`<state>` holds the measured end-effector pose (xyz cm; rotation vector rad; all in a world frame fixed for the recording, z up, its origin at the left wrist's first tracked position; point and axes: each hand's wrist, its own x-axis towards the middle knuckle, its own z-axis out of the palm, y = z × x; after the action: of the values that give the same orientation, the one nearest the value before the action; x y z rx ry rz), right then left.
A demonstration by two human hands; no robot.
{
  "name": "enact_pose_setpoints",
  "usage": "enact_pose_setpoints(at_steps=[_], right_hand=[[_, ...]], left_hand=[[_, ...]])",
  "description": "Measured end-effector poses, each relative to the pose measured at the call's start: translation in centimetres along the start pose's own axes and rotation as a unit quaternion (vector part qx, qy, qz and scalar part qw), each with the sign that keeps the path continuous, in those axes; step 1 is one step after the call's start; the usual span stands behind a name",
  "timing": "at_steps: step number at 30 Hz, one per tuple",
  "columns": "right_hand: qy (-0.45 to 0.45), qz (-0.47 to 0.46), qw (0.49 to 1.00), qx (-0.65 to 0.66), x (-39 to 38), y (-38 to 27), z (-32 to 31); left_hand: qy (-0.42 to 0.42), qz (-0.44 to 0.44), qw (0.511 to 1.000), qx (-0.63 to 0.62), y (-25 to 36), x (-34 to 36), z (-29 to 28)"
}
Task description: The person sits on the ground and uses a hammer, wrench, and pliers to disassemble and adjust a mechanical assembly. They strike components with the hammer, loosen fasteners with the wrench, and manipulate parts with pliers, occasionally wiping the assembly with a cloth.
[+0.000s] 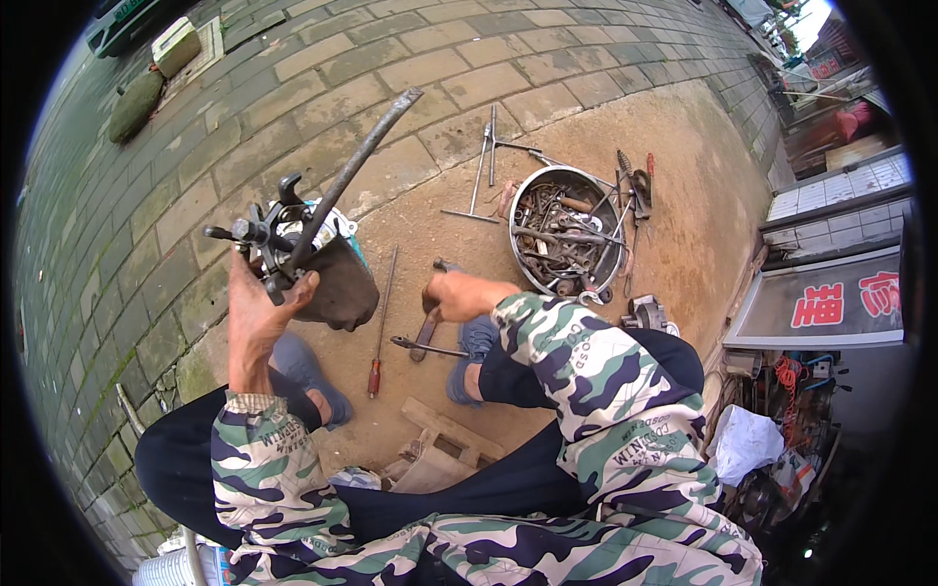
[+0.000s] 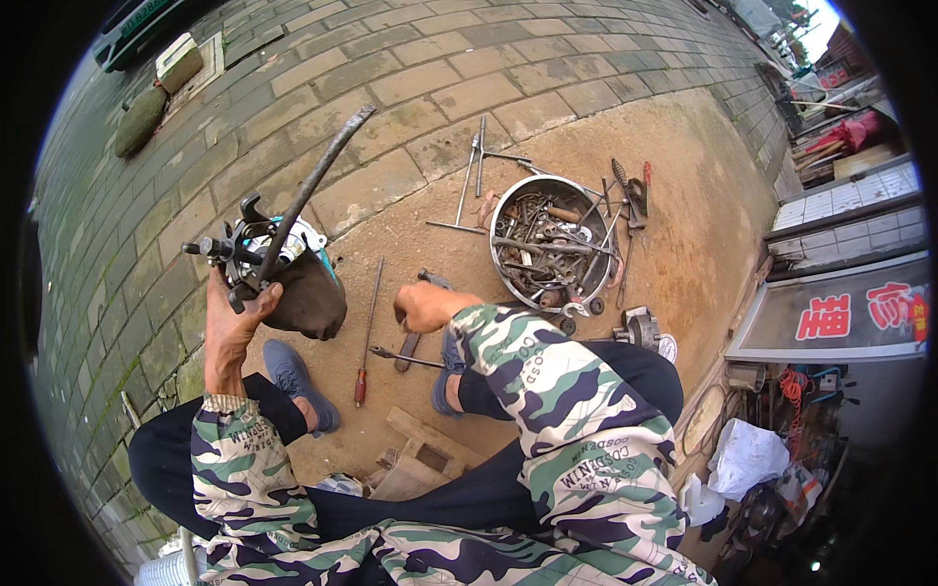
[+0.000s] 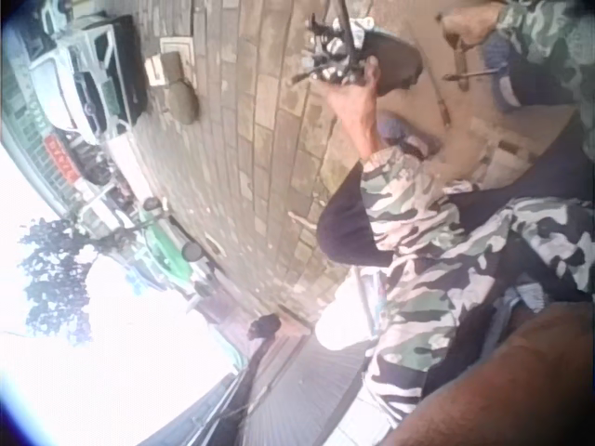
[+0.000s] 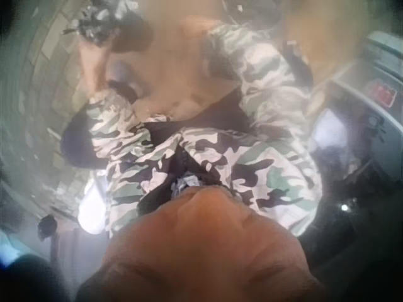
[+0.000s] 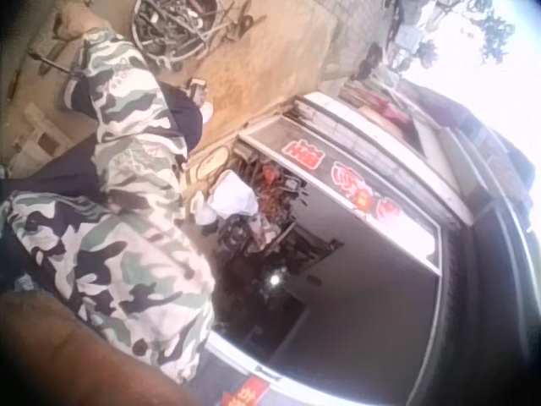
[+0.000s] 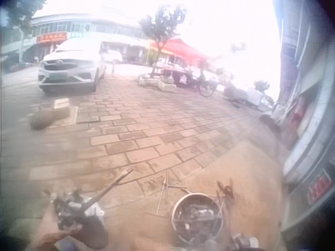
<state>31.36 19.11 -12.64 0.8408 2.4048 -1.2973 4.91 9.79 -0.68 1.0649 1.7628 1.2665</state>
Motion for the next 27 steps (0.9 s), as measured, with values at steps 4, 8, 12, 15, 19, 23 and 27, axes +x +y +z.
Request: enact_pose_setpoints(at_steps=[4, 8, 12, 15, 19, 23, 27], right_hand=[[0.218, 0.262, 0.929, -0.143, -4.5, 9.9, -8.9], [0.068, 0.36, 0.876, -0.313, -10.4, 16.2, -11.1], [0.056, 0.307, 0.893, -0.324, -14.0, 24.5, -8.4], [0.021, 0.309, 0.91, -0.277, -13.4, 25.2, -7.1], [0.003, 0.302, 0.932, -0.2, -11.0, 26.2, -6.6], [-0.004, 0.294, 0.943, -0.157, -10.7, 26.0, -6.3], [0.013, 0.299, 0.945, -0.135, -11.3, 24.9, -8.0]], left_hand=[[-0.031, -0.036, 0.998, 0.05, -0.3, 0.4, -0.6], [0.029, -0.069, 0.997, 0.026, -1.1, -0.2, -1.0], [0.047, -0.136, 0.99, -0.014, -0.4, -0.8, -0.4], [0.072, -0.087, 0.994, -0.007, -2.1, -0.6, -0.8], [0.041, -0.128, 0.991, 0.012, -4.0, -0.1, -3.1], [0.053, -0.153, 0.986, 0.031, -4.3, 0.1, -3.6], [0.056, -0.131, 0.989, 0.022, -5.4, -0.2, -4.6]])
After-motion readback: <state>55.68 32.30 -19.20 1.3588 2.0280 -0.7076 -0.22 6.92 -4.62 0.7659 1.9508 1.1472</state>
